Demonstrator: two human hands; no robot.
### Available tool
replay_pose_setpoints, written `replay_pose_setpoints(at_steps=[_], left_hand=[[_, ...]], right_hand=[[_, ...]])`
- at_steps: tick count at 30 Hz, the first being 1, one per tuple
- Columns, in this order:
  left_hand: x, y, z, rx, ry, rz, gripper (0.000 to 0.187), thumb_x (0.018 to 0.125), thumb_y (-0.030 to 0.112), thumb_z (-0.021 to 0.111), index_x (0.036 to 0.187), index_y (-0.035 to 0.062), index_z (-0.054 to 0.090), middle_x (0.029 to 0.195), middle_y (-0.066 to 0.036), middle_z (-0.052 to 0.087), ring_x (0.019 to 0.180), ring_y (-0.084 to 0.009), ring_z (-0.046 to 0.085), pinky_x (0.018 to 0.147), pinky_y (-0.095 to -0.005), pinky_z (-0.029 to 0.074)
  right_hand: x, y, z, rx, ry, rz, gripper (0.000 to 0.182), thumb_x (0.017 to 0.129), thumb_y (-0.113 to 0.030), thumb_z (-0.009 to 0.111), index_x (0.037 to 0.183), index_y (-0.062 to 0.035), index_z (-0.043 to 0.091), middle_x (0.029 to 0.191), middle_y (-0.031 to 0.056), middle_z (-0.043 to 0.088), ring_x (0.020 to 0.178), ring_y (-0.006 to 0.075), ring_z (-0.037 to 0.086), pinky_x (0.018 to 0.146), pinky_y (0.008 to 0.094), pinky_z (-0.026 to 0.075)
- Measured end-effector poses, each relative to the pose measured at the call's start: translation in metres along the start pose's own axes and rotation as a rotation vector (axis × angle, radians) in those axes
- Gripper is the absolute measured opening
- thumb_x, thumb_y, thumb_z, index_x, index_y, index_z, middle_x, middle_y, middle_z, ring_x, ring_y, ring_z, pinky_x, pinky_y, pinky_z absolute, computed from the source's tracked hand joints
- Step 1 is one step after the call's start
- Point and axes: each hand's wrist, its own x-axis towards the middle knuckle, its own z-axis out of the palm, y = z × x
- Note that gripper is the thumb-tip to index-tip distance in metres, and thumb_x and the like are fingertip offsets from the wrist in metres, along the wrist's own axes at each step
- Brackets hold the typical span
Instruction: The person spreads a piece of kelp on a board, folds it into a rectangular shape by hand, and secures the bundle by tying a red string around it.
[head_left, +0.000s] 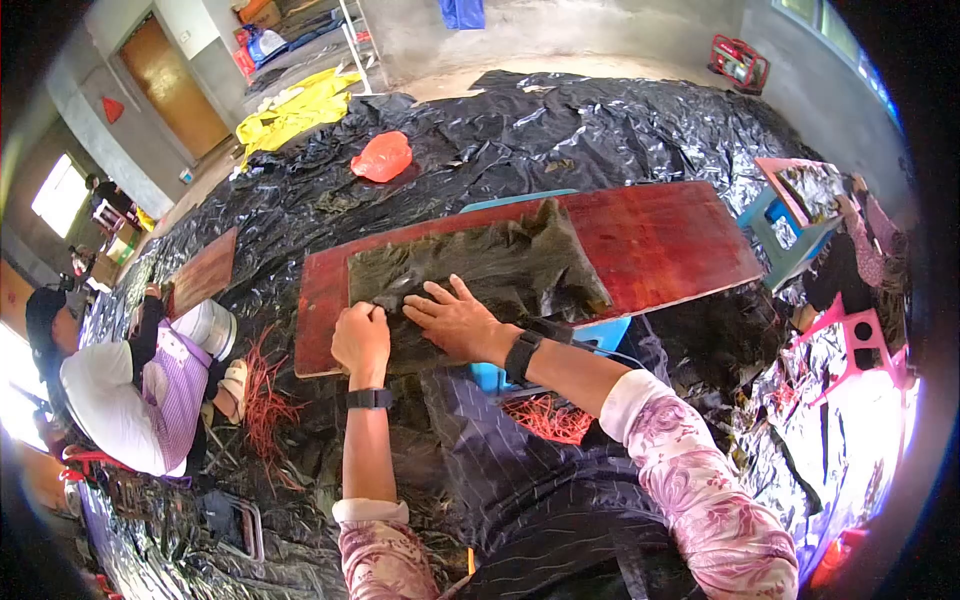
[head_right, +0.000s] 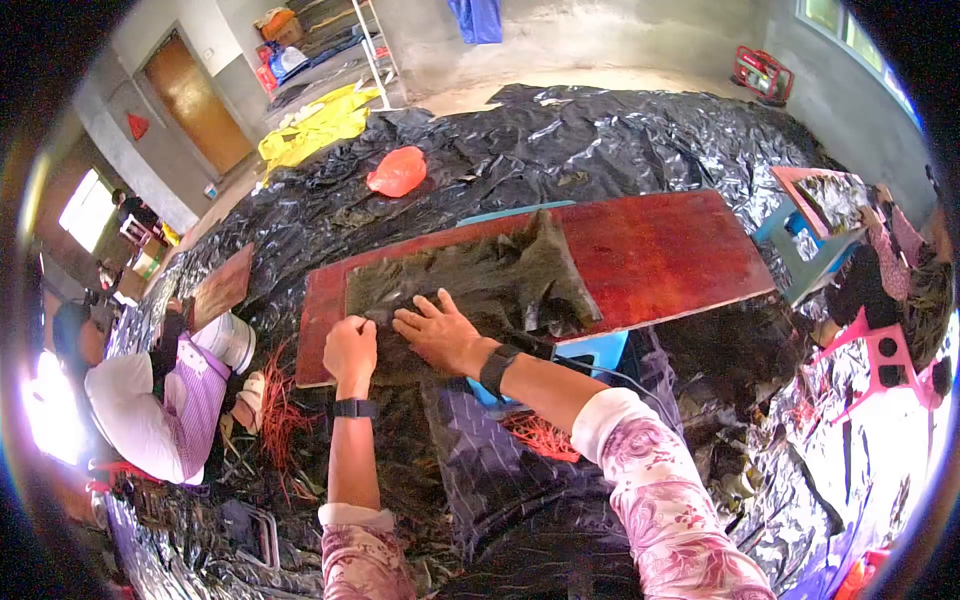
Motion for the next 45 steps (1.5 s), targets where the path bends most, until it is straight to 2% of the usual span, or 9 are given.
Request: replay_pose_setpoints(at_steps=[4, 11, 13, 15, 19, 27, 35, 41, 45], left_hand=[[-0.007, 0.018, -0.004, -0.109, 0.487, 0.366, 0.025, 0.094, 0.016, 0.053, 0.117, 0.0091, 0.062, 0.129, -0.011, 0.056, 0.115, -0.0349, 0.055, 0.091, -0.0447, 0.047], [-0.001, 0.019, 0.063, -0.039, -0.036, 0.445, 0.058, 0.101, 0.044, 0.036, 0.146, 0.0063, 0.037, 0.155, -0.013, 0.032, 0.146, -0.0305, 0.022, 0.118, -0.0516, 0.009], [-0.003, 0.022, 0.061, 0.014, -0.031, 0.454, 0.060, 0.100, 0.045, 0.037, 0.146, 0.0061, 0.036, 0.155, -0.013, 0.032, 0.146, -0.0304, 0.022, 0.118, -0.0513, 0.009], [-0.004, 0.024, 0.059, 0.066, -0.017, 0.451, 0.062, 0.100, 0.046, 0.039, 0.147, 0.0059, 0.035, 0.155, -0.014, 0.032, 0.146, -0.0303, 0.021, 0.118, -0.0511, 0.010], [-0.003, 0.025, 0.059, 0.102, -0.068, 0.420, 0.065, 0.100, 0.050, 0.038, 0.148, 0.0072, 0.032, 0.157, -0.013, 0.027, 0.147, -0.0292, 0.018, 0.119, -0.0488, 0.009], [-0.004, 0.024, 0.057, 0.132, -0.087, 0.438, 0.067, 0.100, 0.052, 0.034, 0.150, 0.0077, 0.029, 0.158, -0.013, 0.024, 0.147, -0.0284, 0.017, 0.120, -0.0484, 0.008], [-0.005, 0.025, 0.057, 0.199, -0.109, 0.412, 0.065, 0.101, 0.051, 0.033, 0.152, 0.0110, 0.026, 0.159, -0.010, 0.021, 0.148, -0.0272, 0.015, 0.121, -0.0469, 0.008], [-0.007, 0.030, 0.052, 0.180, -0.098, 0.397, 0.064, 0.100, 0.049, 0.036, 0.151, 0.0100, 0.029, 0.158, -0.010, 0.024, 0.148, -0.0269, 0.016, 0.120, -0.0462, 0.009], [-0.012, 0.027, 0.059, 0.037, 0.114, 0.455, 0.065, 0.098, 0.046, 0.045, 0.148, 0.0065, 0.033, 0.157, -0.014, 0.026, 0.146, -0.0311, 0.019, 0.118, -0.0520, 0.009]], right_hand=[[-0.001, -0.003, -0.007, 0.088, -0.013, 0.030, 0.053, 0.094, -0.027, 0.056, 0.143, -0.0137, 0.043, 0.149, 0.0046, 0.039, 0.141, 0.0326, 0.029, 0.110, 0.0650, 0.022], [-0.025, 0.024, -0.033, -0.084, -0.105, -0.113, 0.042, 0.086, -0.025, 0.061, 0.126, -0.0137, 0.059, 0.131, 0.0043, 0.056, 0.134, 0.0282, 0.040, 0.109, 0.0625, 0.025], [-0.039, 0.044, -0.049, -0.104, -0.154, -0.089, 0.037, 0.089, -0.030, 0.058, 0.121, -0.0117, 0.062, 0.124, 0.0026, 0.062, 0.130, 0.0261, 0.045, 0.109, 0.0603, 0.024], [-0.051, 0.076, -0.047, -0.105, 0.293, 0.018, 0.044, 0.092, -0.036, 0.054, 0.126, -0.0084, 0.058, 0.132, 0.0048, 0.057, 0.132, 0.0269, 0.042, 0.111, 0.0594, 0.021], [-0.089, 0.133, -0.053, -0.185, -0.118, 0.330, 0.070, 0.098, -0.057, 0.034, 0.148, -0.0078, 0.035, 0.154, 0.0101, 0.032, 0.145, 0.0297, 0.023, 0.116, 0.0560, 0.012], [-0.146, 0.176, -0.049, 0.119, -0.032, 0.477, 0.075, 0.097, -0.063, 0.029, 0.151, -0.0097, 0.030, 0.158, 0.0071, 0.025, 0.148, 0.0298, 0.016, 0.118, 0.0563, 0.006], [-0.130, 0.133, -0.061, 0.046, 0.243, 0.355, 0.075, 0.097, -0.061, 0.034, 0.149, -0.0078, 0.032, 0.157, 0.0095, 0.028, 0.146, 0.0322, 0.021, 0.116, 0.0584, 0.012], [-0.141, 0.136, -0.046, 0.049, 0.009, 0.325, 0.069, 0.099, -0.054, 0.039, 0.148, -0.0054, 0.032, 0.157, 0.0108, 0.027, 0.147, 0.0307, 0.016, 0.117, 0.0575, 0.010], [-0.152, 0.144, -0.056, 0.112, 0.339, 0.593, 0.064, 0.096, -0.048, 0.049, 0.140, -0.0029, 0.042, 0.141, 0.0162, 0.046, 0.134, 0.0358, 0.038, 0.108, 0.0528, 0.032]])
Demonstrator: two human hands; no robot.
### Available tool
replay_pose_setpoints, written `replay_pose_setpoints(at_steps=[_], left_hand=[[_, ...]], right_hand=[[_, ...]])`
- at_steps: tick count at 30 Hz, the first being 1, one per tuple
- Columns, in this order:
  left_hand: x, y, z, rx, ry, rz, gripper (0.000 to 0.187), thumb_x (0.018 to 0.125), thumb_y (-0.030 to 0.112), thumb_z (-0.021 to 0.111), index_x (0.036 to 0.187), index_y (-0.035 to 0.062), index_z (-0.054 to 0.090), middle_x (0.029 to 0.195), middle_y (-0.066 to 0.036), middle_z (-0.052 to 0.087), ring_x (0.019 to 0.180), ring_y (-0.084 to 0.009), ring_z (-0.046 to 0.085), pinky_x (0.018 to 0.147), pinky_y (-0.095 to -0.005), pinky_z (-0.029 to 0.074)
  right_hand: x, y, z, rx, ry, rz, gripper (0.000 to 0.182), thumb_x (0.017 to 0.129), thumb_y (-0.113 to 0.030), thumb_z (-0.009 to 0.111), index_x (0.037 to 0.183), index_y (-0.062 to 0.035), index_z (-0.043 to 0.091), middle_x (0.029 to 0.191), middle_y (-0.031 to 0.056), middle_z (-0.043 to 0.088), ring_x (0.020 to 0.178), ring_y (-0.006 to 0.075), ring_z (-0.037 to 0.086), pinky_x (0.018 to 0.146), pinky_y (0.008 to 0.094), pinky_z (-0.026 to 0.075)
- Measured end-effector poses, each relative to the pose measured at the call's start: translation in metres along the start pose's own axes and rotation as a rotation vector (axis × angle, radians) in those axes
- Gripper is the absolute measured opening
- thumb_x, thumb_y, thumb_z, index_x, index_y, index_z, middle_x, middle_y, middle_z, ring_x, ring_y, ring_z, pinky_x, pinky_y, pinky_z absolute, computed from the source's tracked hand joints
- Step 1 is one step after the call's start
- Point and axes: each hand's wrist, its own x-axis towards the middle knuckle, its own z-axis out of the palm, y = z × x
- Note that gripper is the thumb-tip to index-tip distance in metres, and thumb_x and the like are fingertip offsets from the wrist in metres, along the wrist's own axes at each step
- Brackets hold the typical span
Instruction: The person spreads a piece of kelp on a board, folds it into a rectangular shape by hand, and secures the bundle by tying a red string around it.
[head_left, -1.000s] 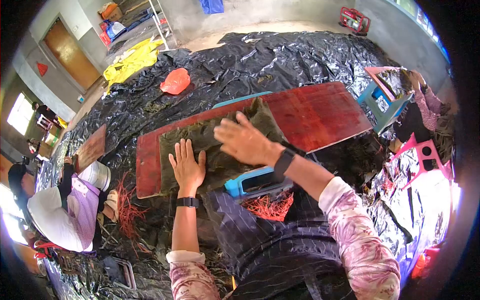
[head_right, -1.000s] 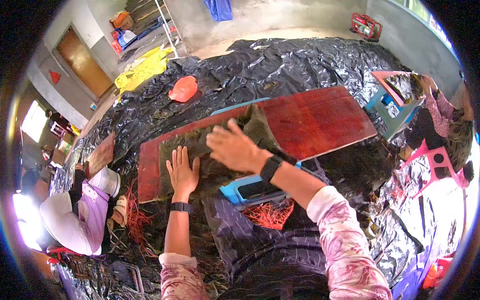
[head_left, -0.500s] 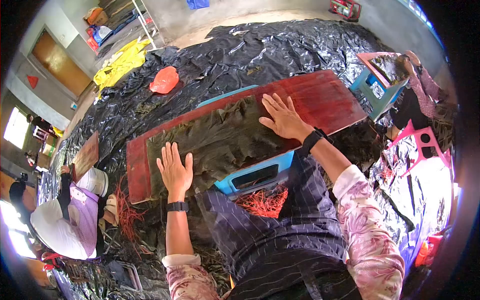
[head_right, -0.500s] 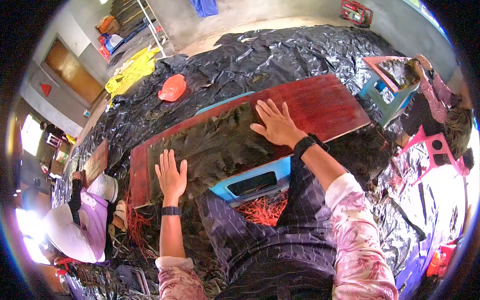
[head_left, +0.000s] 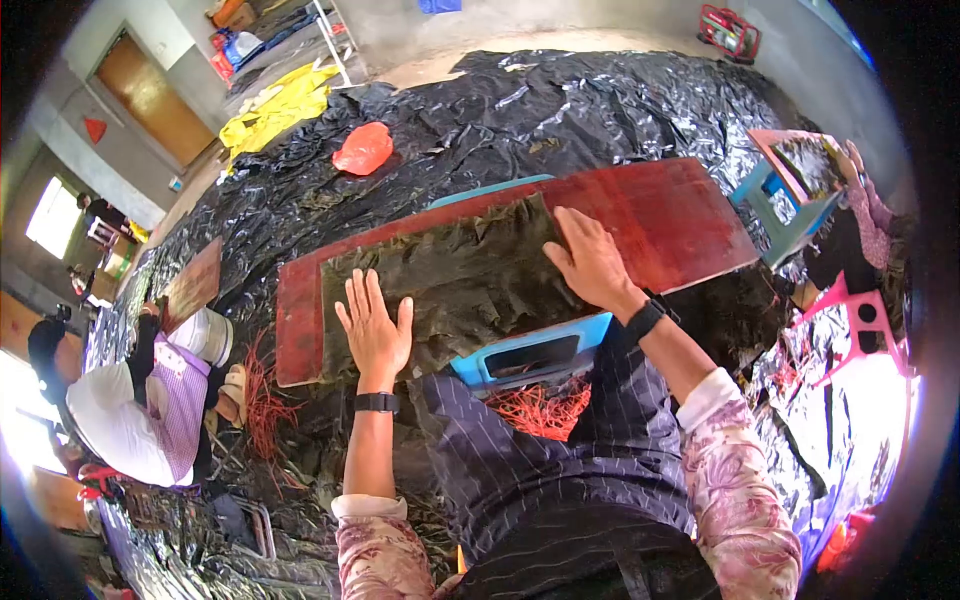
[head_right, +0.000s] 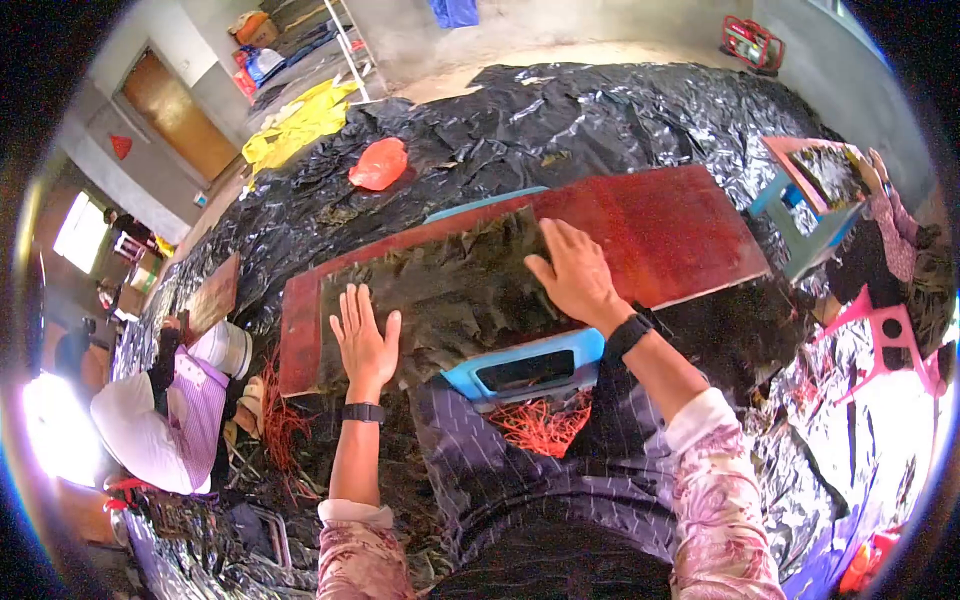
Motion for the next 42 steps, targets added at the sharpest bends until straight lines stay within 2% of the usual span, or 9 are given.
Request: replay_pose_setpoints(at_steps=[4, 8, 9, 22, 26, 29, 36, 38, 42], left_hand=[[-0.010, 0.032, -0.031, 0.024, 0.114, 0.061, 0.058, 0.097, 0.034, 0.051, 0.146, 0.0078, 0.037, 0.156, -0.012, 0.029, 0.146, -0.0324, 0.020, 0.118, -0.0523, 0.009], [-0.021, 0.048, -0.019, -0.192, 0.021, 0.162, 0.044, 0.098, 0.026, 0.049, 0.138, 0.0065, 0.047, 0.147, -0.013, 0.042, 0.139, -0.0312, 0.035, 0.116, -0.0489, 0.022], [-0.024, 0.048, -0.011, -0.165, -0.006, 0.166, 0.044, 0.098, 0.026, 0.049, 0.138, 0.0062, 0.047, 0.147, -0.013, 0.043, 0.139, -0.0308, 0.036, 0.116, -0.0481, 0.023], [-0.027, 0.049, -0.008, -0.183, 0.002, 0.182, 0.045, 0.098, 0.026, 0.047, 0.138, 0.0044, 0.047, 0.146, -0.014, 0.044, 0.137, -0.0317, 0.038, 0.115, -0.0478, 0.025], [-0.028, 0.049, -0.006, -0.180, 0.003, 0.167, 0.046, 0.098, 0.027, 0.047, 0.138, 0.0037, 0.047, 0.146, -0.014, 0.044, 0.137, -0.0314, 0.038, 0.115, -0.0468, 0.025], [-0.028, 0.047, -0.004, -0.176, 0.007, 0.151, 0.047, 0.098, 0.028, 0.047, 0.138, 0.0035, 0.048, 0.147, -0.014, 0.044, 0.138, -0.0311, 0.038, 0.115, -0.0474, 0.025], [-0.029, 0.049, -0.001, -0.227, 0.092, 0.134, 0.044, 0.095, 0.025, 0.049, 0.133, 0.0040, 0.054, 0.143, -0.016, 0.048, 0.136, -0.0318, 0.040, 0.114, -0.0489, 0.028], [-0.028, 0.049, -0.003, -0.258, 0.091, 0.145, 0.041, 0.093, 0.024, 0.050, 0.129, 0.0051, 0.058, 0.140, -0.017, 0.050, 0.133, -0.0329, 0.043, 0.113, -0.0492, 0.029], [-0.039, 0.045, 0.000, -0.358, 0.019, 0.160, 0.045, 0.077, 0.016, 0.067, 0.120, 0.0026, 0.063, 0.130, -0.018, 0.057, 0.123, -0.0348, 0.050, 0.111, -0.0477, 0.031]], right_hand=[[0.007, -0.009, -0.013, 0.024, -0.093, 0.352, 0.061, 0.090, -0.043, 0.059, 0.133, -0.0004, 0.049, 0.124, 0.0190, 0.058, 0.111, 0.0376, 0.057, 0.091, 0.0469, 0.047], [0.012, -0.009, -0.020, 0.136, -0.127, 0.400, 0.045, 0.081, -0.038, 0.070, 0.104, -0.0008, 0.061, 0.098, 0.0159, 0.067, 0.094, 0.0353, 0.064, 0.078, 0.0459, 0.049], [0.011, -0.003, -0.012, 0.173, -0.061, 0.395, 0.039, 0.079, -0.038, 0.072, 0.088, -0.0014, 0.061, 0.085, 0.0138, 0.068, 0.088, 0.0349, 0.066, 0.074, 0.0455, 0.049], [0.028, -0.011, -0.014, 0.151, -0.231, 0.480, 0.040, 0.077, -0.040, 0.069, 0.093, -0.0044, 0.073, 0.095, 0.0177, 0.070, 0.096, 0.0356, 0.066, 0.082, 0.0445, 0.051], [0.032, -0.007, -0.016, 0.466, -0.246, 0.537, 0.037, 0.077, -0.033, 0.073, 0.080, 0.0027, 0.066, 0.070, 0.0096, 0.064, 0.068, 0.0173, 0.061, 0.062, 0.0361, 0.048], [0.041, -0.033, -0.031, 0.696, -0.190, 0.499, 0.035, 0.079, -0.029, 0.073, 0.074, 0.0038, 0.062, 0.064, 0.0052, 0.056, 0.061, 0.0107, 0.053, 0.055, 0.0340, 0.042], [0.090, -0.116, -0.030, 0.606, -0.178, 0.163, 0.035, 0.077, -0.030, 0.073, 0.074, 0.0037, 0.065, 0.065, 0.0068, 0.060, 0.061, 0.0143, 0.056, 0.054, 0.0361, 0.042], [0.108, -0.144, -0.016, 0.531, -0.269, 0.100, 0.024, 0.084, -0.024, 0.070, 0.083, 0.0001, 0.065, 0.071, 0.0010, 0.058, 0.064, 0.0086, 0.054, 0.049, 0.0283, 0.042], [0.137, -0.204, 0.020, 0.717, -0.418, 0.158, 0.025, 0.084, -0.022, 0.070, 0.084, 0.0025, 0.066, 0.074, 0.0041, 0.062, 0.067, 0.0139, 0.062, 0.050, 0.0300, 0.051]])
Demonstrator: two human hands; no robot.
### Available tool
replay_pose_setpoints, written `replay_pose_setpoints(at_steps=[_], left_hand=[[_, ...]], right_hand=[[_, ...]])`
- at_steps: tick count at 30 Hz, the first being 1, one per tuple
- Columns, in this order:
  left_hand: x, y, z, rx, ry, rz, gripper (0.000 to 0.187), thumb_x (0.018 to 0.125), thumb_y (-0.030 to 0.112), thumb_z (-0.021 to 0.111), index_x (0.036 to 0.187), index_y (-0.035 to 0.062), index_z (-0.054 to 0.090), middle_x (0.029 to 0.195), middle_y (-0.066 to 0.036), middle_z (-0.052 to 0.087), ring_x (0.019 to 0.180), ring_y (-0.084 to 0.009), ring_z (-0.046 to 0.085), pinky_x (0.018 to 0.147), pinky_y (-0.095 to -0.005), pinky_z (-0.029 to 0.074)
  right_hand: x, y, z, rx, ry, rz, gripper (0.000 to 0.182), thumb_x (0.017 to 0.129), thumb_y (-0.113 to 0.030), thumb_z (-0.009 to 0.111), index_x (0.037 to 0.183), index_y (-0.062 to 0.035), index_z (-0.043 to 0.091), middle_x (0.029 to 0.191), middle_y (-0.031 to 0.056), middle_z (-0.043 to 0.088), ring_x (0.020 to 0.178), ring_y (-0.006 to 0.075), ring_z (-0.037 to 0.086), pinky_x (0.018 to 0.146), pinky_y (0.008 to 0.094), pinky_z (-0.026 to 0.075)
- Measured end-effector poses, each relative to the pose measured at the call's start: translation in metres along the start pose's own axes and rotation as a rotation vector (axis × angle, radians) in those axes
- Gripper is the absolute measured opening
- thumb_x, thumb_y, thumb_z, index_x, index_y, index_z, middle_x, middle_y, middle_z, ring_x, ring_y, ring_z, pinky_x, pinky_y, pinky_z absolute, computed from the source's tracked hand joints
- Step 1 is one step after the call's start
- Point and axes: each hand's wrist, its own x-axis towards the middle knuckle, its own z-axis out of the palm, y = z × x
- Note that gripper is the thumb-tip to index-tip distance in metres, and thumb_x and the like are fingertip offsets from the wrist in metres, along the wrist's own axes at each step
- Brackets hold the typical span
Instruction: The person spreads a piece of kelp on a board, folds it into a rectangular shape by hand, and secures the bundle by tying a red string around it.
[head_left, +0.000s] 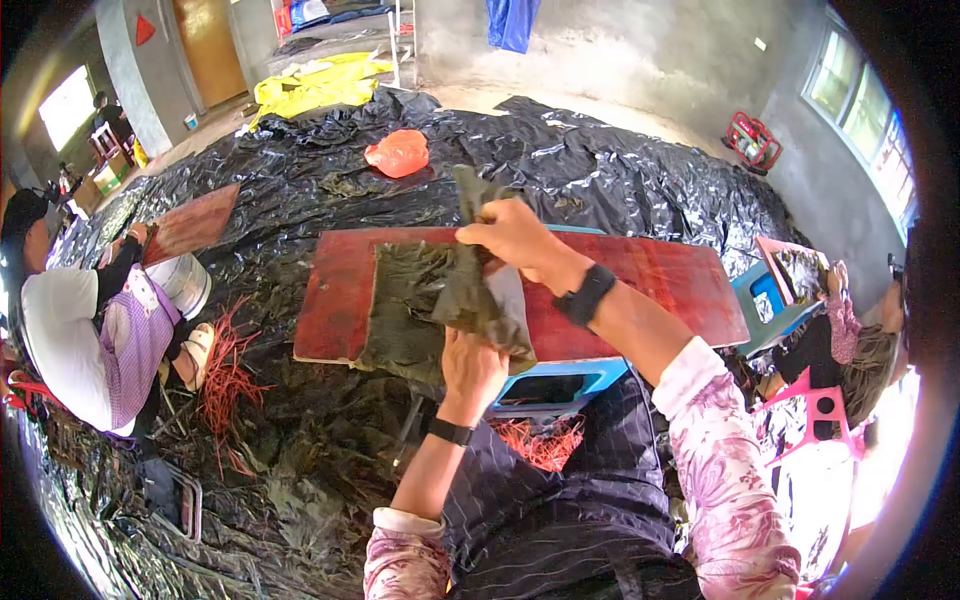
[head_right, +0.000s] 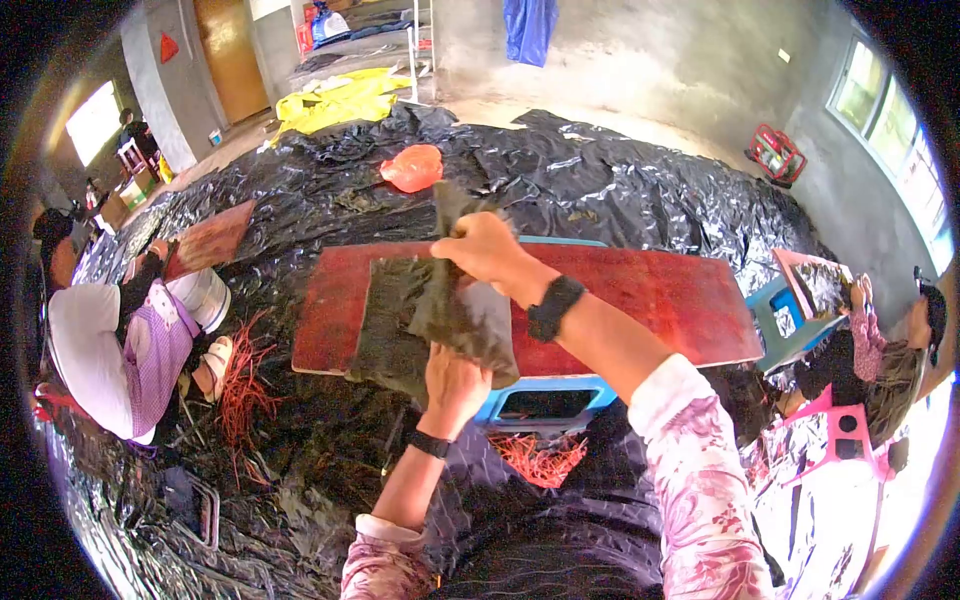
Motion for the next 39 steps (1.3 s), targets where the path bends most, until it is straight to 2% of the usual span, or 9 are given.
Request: replay_pose_setpoints(at_steps=[5, 8, 10, 18, 22, 26, 27, 31, 39], left_hand=[[-0.018, 0.012, -0.010, -0.053, 0.110, -0.001, 0.042, 0.075, 0.012, 0.067, 0.115, 0.0017, 0.066, 0.120, -0.020, 0.062, 0.114, -0.0354, 0.055, 0.105, -0.0477, 0.037], [-0.030, 0.010, -0.011, -0.111, -0.222, -0.096, 0.030, 0.085, 0.013, 0.060, 0.113, 0.0046, 0.062, 0.120, -0.020, 0.058, 0.110, -0.0381, 0.056, 0.100, -0.0505, 0.041], [-0.038, 0.012, -0.011, -0.096, 0.073, 0.011, 0.021, 0.088, 0.015, 0.059, 0.105, 0.0028, 0.062, 0.117, -0.021, 0.057, 0.106, -0.0396, 0.056, 0.097, -0.0525, 0.042], [-0.055, 0.027, -0.061, -0.174, 0.060, 0.010, 0.028, 0.086, 0.010, 0.063, 0.110, -0.0022, 0.060, 0.110, -0.021, 0.060, 0.105, -0.0363, 0.059, 0.098, -0.0493, 0.044], [-0.058, 0.016, -0.094, -0.269, 0.300, 0.038, 0.023, 0.086, 0.003, 0.059, 0.109, -0.0013, 0.060, 0.104, -0.017, 0.065, 0.095, -0.0364, 0.063, 0.091, -0.0453, 0.048], [-0.014, -0.004, -0.126, -0.010, 0.399, -0.036, 0.036, 0.093, 0.009, 0.050, 0.128, 0.0006, 0.054, 0.133, -0.020, 0.053, 0.129, -0.0392, 0.046, 0.108, -0.0495, 0.034], [0.001, -0.009, -0.126, -0.013, 0.395, -0.032, 0.036, 0.093, 0.009, 0.050, 0.128, 0.0006, 0.054, 0.133, -0.020, 0.053, 0.129, -0.0392, 0.046, 0.108, -0.0495, 0.034], [0.045, -0.050, -0.084, 0.046, 0.142, -0.124, 0.049, 0.101, 0.028, 0.037, 0.145, 0.0066, 0.037, 0.154, -0.015, 0.032, 0.145, -0.0341, 0.023, 0.116, -0.0537, 0.017], [0.035, -0.097, -0.046, 0.326, -0.024, -0.308, 0.053, 0.100, 0.037, 0.040, 0.144, 0.0072, 0.041, 0.155, -0.013, 0.031, 0.145, -0.0314, 0.023, 0.117, -0.0521, 0.013]], right_hand=[[0.033, -0.005, 0.061, 0.137, -0.055, 0.139, 0.030, 0.074, -0.017, 0.070, 0.068, 0.0107, 0.059, 0.067, 0.0127, 0.058, 0.055, 0.0213, 0.060, 0.046, 0.0383, 0.058], [0.036, -0.002, 0.087, 0.112, -0.096, 0.175, 0.030, 0.074, -0.014, 0.068, 0.068, 0.0131, 0.057, 0.069, 0.0134, 0.057, 0.055, 0.0238, 0.062, 0.045, 0.0394, 0.059], [0.031, -0.005, 0.098, 0.075, -0.089, 0.179, 0.028, 0.075, -0.012, 0.066, 0.069, 0.0141, 0.058, 0.069, 0.0156, 0.058, 0.058, 0.0264, 0.065, 0.046, 0.0413, 0.059], [0.031, 0.015, 0.126, 0.195, -0.225, 0.238, 0.035, 0.089, -0.020, 0.061, 0.068, 0.0083, 0.057, 0.073, 0.0161, 0.062, 0.063, 0.0262, 0.070, 0.054, 0.0371, 0.061], [0.014, 0.020, 0.098, 0.376, -0.157, 0.080, 0.034, 0.093, -0.026, 0.059, 0.084, 0.0070, 0.059, 0.081, 0.0171, 0.066, 0.068, 0.0312, 0.069, 0.060, 0.0374, 0.058], [-0.021, 0.027, 0.053, -0.389, 0.330, -0.600, 0.026, 0.094, -0.019, 0.055, 0.107, 0.0035, 0.058, 0.106, 0.0223, 0.066, 0.090, 0.0410, 0.065, 0.079, 0.0419, 0.055], [-0.029, 0.036, 0.049, -0.453, 0.301, -0.659, 0.037, 0.095, -0.018, 0.052, 0.125, 0.0023, 0.051, 0.125, 0.0238, 0.058, 0.115, 0.0397, 0.056, 0.097, 0.0444, 0.047], [-0.044, 0.062, 0.059, -0.779, 0.100, -0.603, 0.057, 0.096, -0.026, 0.050, 0.143, 0.0029, 0.035, 0.151, 0.0208, 0.032, 0.141, 0.0391, 0.029, 0.115, 0.0557, 0.020], [-0.042, 0.107, 0.068, -0.878, -0.027, -0.482, 0.073, 0.096, -0.052, 0.044, 0.145, 0.0004, 0.034, 0.153, 0.0164, 0.031, 0.144, 0.0354, 0.023, 0.116, 0.0556, 0.016]])
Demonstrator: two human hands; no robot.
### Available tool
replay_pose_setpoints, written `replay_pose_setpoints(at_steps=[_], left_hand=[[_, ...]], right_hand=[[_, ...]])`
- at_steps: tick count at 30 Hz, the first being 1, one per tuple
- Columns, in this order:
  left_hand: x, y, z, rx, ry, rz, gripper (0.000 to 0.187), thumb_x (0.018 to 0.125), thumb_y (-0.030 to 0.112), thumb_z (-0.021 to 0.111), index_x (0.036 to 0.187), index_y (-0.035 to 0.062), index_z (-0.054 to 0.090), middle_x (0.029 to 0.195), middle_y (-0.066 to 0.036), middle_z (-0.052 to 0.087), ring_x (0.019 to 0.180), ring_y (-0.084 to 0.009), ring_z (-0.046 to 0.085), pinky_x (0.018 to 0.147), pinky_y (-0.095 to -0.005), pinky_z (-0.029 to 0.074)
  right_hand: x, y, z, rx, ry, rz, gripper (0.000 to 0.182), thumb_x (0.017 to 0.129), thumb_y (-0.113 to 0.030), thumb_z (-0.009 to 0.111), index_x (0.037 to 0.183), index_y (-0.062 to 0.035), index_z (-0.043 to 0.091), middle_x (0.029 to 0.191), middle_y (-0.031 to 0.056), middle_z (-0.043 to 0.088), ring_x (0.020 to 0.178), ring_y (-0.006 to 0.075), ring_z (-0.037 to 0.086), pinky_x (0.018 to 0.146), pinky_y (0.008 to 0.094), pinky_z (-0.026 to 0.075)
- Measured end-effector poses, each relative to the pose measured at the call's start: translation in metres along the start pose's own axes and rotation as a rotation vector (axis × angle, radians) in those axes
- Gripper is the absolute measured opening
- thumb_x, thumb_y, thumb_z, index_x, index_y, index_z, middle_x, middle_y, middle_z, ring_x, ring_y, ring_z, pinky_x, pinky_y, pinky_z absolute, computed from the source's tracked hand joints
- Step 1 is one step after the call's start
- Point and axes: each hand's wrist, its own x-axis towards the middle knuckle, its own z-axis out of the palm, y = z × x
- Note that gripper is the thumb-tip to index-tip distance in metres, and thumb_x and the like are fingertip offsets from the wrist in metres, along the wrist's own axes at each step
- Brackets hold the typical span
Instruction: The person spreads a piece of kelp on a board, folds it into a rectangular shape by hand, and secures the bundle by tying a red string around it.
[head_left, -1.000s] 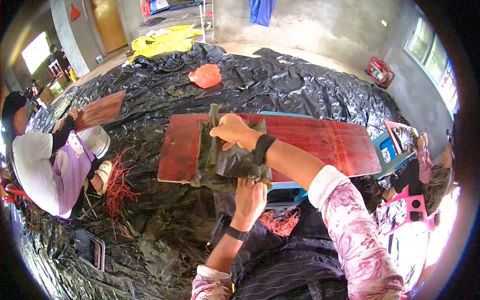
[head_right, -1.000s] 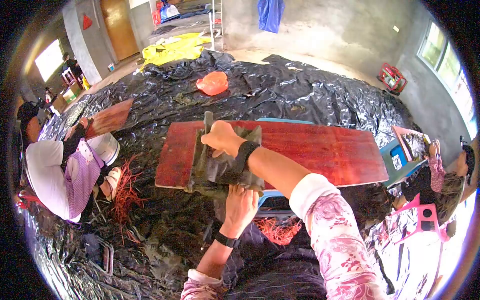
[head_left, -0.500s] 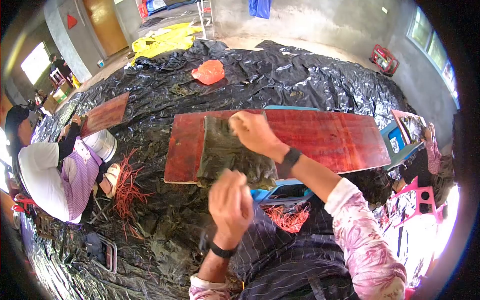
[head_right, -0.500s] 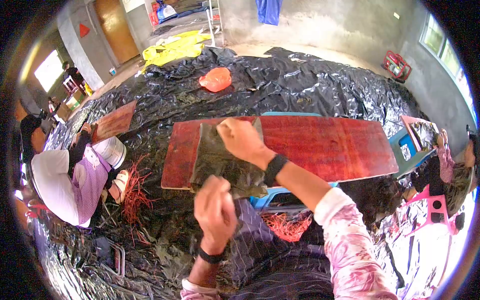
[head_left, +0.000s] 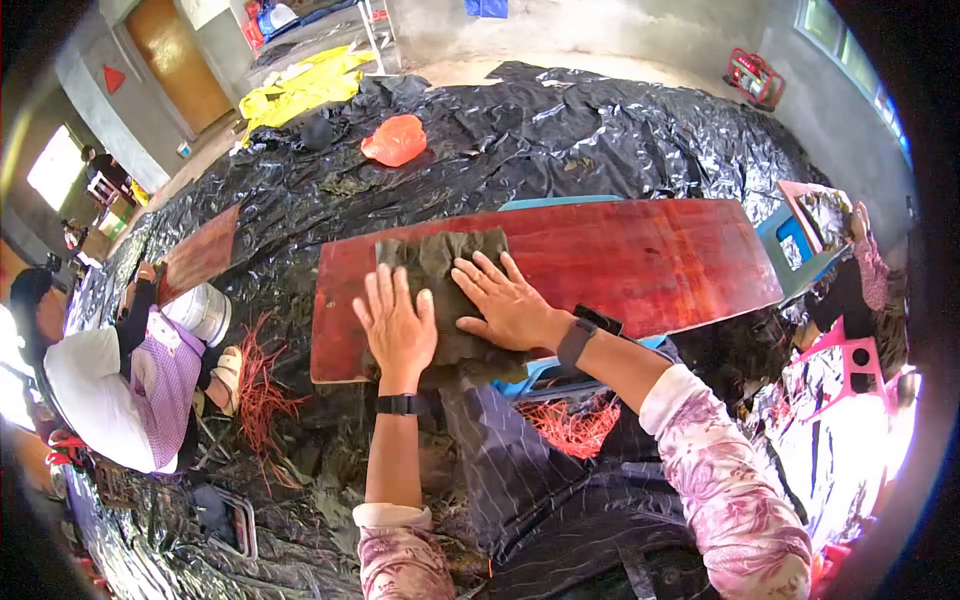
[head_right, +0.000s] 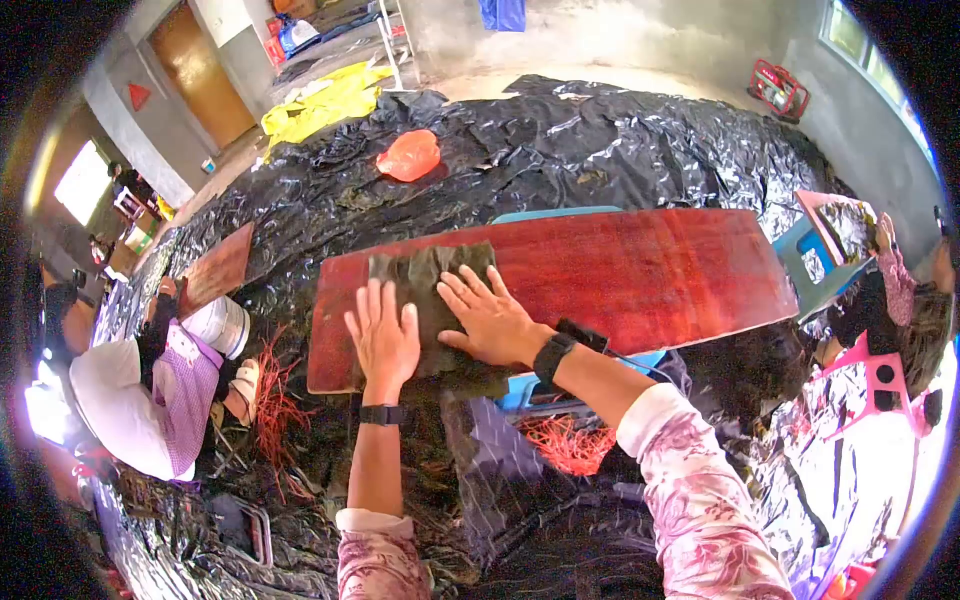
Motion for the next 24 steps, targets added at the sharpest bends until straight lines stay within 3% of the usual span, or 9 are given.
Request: replay_pose_setpoints(at_steps=[3, 11, 19, 24], left_hand=[[-0.007, -0.005, -0.005, -0.017, -0.046, -0.180, 0.055, 0.101, 0.039, 0.038, 0.147, 0.0095, 0.035, 0.156, -0.015, 0.028, 0.145, -0.0363, 0.021, 0.116, -0.0564, 0.015], [-0.014, 0.020, 0.005, -0.027, -0.082, -0.147, 0.054, 0.102, 0.038, 0.035, 0.148, 0.0100, 0.032, 0.154, -0.019, 0.028, 0.143, -0.0378, 0.024, 0.115, -0.0534, 0.020], [-0.006, 0.119, 0.033, -0.075, -0.125, 0.047, 0.059, 0.099, 0.042, 0.041, 0.147, 0.0087, 0.034, 0.152, -0.027, 0.026, 0.142, -0.0443, 0.024, 0.114, -0.0563, 0.021], [-0.011, 0.170, 0.031, -0.142, -0.252, 0.156, 0.062, 0.098, 0.043, 0.044, 0.149, 0.0099, 0.029, 0.154, -0.029, 0.018, 0.143, -0.0452, 0.019, 0.114, -0.0569, 0.019]], right_hand=[[0.000, 0.001, 0.000, 0.017, 0.010, 0.024, 0.073, 0.096, -0.053, 0.042, 0.146, -0.0014, 0.033, 0.153, 0.0151, 0.032, 0.145, 0.0342, 0.023, 0.117, 0.0556, 0.015], [-0.016, 0.016, -0.012, 0.003, -0.054, 0.054, 0.072, 0.096, -0.051, 0.043, 0.148, -0.0027, 0.032, 0.156, 0.0118, 0.030, 0.146, 0.0303, 0.021, 0.118, 0.0556, 0.011], [-0.087, 0.097, -0.053, -0.089, -0.124, 0.171, 0.072, 0.095, -0.053, 0.043, 0.148, -0.0054, 0.033, 0.157, 0.0084, 0.029, 0.146, 0.0269, 0.022, 0.118, 0.0557, 0.011], [-0.136, 0.147, -0.075, -0.061, -0.092, 0.205, 0.071, 0.096, -0.053, 0.043, 0.148, -0.0058, 0.033, 0.156, 0.0077, 0.030, 0.146, 0.0276, 0.023, 0.117, 0.0573, 0.012]])
